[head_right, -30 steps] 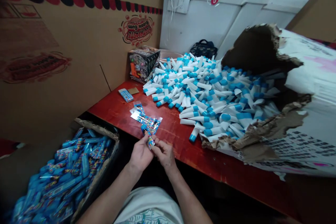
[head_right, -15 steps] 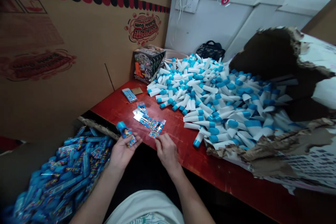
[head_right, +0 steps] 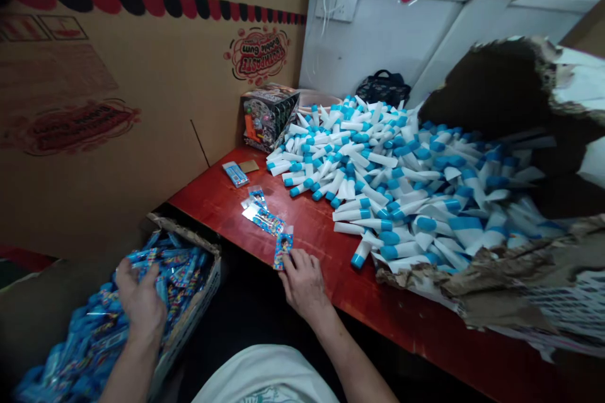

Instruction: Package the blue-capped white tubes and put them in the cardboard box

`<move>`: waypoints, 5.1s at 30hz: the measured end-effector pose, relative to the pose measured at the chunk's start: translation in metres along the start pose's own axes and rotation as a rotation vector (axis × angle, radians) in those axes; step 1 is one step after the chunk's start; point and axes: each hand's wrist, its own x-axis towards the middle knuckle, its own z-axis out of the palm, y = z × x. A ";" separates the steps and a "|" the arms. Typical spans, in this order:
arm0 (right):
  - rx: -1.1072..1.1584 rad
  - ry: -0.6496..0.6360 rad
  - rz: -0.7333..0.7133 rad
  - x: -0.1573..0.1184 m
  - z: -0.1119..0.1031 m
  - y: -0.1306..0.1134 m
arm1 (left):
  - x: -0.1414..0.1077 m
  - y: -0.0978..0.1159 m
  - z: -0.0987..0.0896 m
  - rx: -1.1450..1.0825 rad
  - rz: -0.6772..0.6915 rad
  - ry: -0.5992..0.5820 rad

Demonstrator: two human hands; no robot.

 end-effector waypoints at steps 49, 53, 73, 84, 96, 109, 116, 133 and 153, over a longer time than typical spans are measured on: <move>0.201 0.250 0.371 -0.026 -0.020 0.063 | -0.160 0.029 0.147 -0.462 -0.732 -0.859; -0.025 0.105 0.325 -0.011 -0.022 0.066 | -0.150 0.028 0.146 -0.527 -0.788 -0.792; 0.062 0.040 0.058 -0.009 -0.075 0.002 | -0.142 0.035 0.132 -0.500 -0.638 -0.752; 0.060 0.041 0.079 -0.014 -0.075 -0.003 | -0.152 0.047 0.128 -0.500 -0.569 -0.805; 0.665 0.166 0.516 -0.029 -0.055 0.008 | -0.170 0.044 0.125 -0.570 -0.686 -0.825; 1.385 0.241 0.802 -0.013 -0.021 -0.017 | -0.194 0.024 0.122 -0.414 -0.715 -0.978; 1.350 0.048 0.655 -0.018 -0.024 -0.005 | -0.152 0.049 0.133 -0.742 -0.988 -0.869; 1.028 0.045 0.626 -0.005 -0.012 -0.012 | -0.155 0.045 0.127 -0.781 -1.181 -0.810; -0.089 -0.110 0.271 0.105 0.027 -0.004 | -0.023 0.005 0.018 -0.411 -0.517 -0.247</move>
